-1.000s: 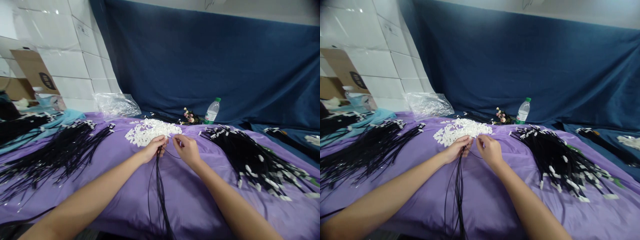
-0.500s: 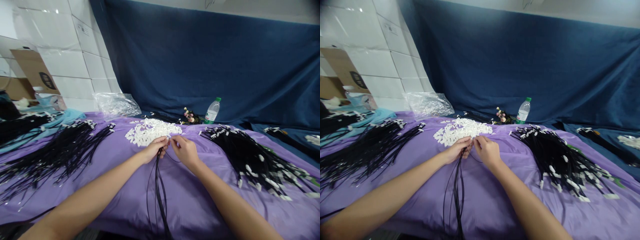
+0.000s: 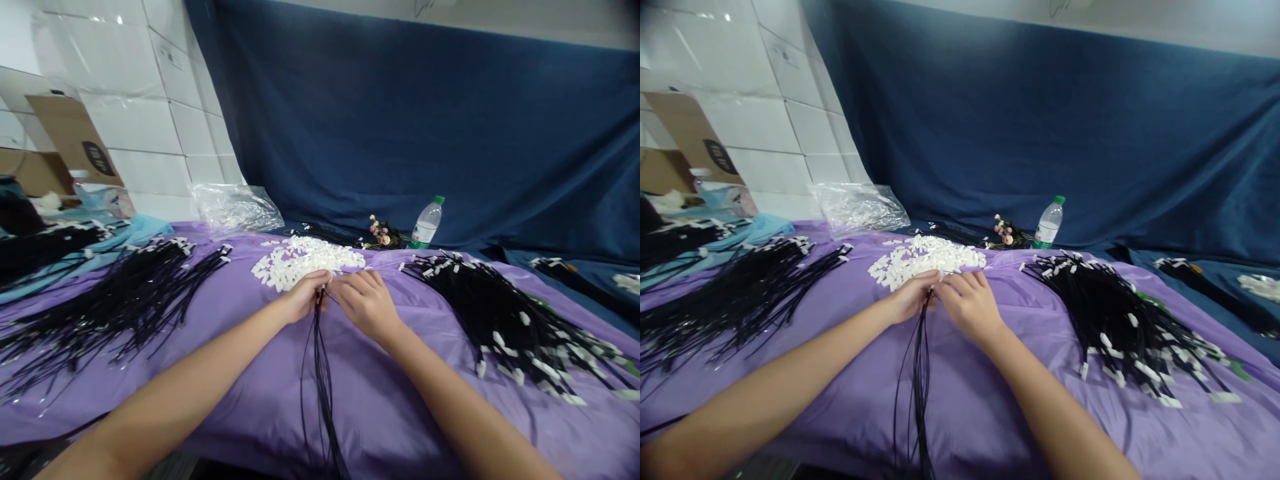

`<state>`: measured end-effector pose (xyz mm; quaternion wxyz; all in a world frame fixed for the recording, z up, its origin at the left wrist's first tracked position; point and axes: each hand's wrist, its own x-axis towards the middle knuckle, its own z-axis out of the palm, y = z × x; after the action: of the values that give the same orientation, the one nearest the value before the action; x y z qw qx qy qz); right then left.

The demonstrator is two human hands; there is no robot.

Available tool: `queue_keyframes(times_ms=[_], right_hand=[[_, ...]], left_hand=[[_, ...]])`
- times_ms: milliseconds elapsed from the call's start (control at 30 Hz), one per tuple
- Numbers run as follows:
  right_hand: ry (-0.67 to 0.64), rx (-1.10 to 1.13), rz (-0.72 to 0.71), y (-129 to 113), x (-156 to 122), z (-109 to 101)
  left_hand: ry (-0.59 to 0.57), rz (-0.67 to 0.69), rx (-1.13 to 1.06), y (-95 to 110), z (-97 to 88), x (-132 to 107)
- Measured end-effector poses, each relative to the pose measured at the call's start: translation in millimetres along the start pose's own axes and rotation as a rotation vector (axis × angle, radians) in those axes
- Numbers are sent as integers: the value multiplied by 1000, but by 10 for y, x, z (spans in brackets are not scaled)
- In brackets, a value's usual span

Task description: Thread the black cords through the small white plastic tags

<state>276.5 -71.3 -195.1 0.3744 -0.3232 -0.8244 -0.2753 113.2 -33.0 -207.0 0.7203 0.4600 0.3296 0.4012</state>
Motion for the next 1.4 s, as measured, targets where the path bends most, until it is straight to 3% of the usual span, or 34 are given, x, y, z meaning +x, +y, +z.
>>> queue_keyframes(times_ms=[100,233,533,900,1167,1400], right_hand=[[-36,77,-160,-42,1,43],[-28,106,-214,-62,-7,103],[-74,239,-256,78,-50,139],[-143,390,-169,59,-55,93],[-149,300,-140,13,-58,173],[-151,232,-266,31,-75,203]], left_hand=[[-7,17,-34,-9,-27,12],[-18,40,-57,-36,-37,37],[0,-11,-5,-17,-26,8],[38,0,29,-28,-31,21],[58,0,33,-41,-49,31],[47,-6,60,-22,-32,3]])
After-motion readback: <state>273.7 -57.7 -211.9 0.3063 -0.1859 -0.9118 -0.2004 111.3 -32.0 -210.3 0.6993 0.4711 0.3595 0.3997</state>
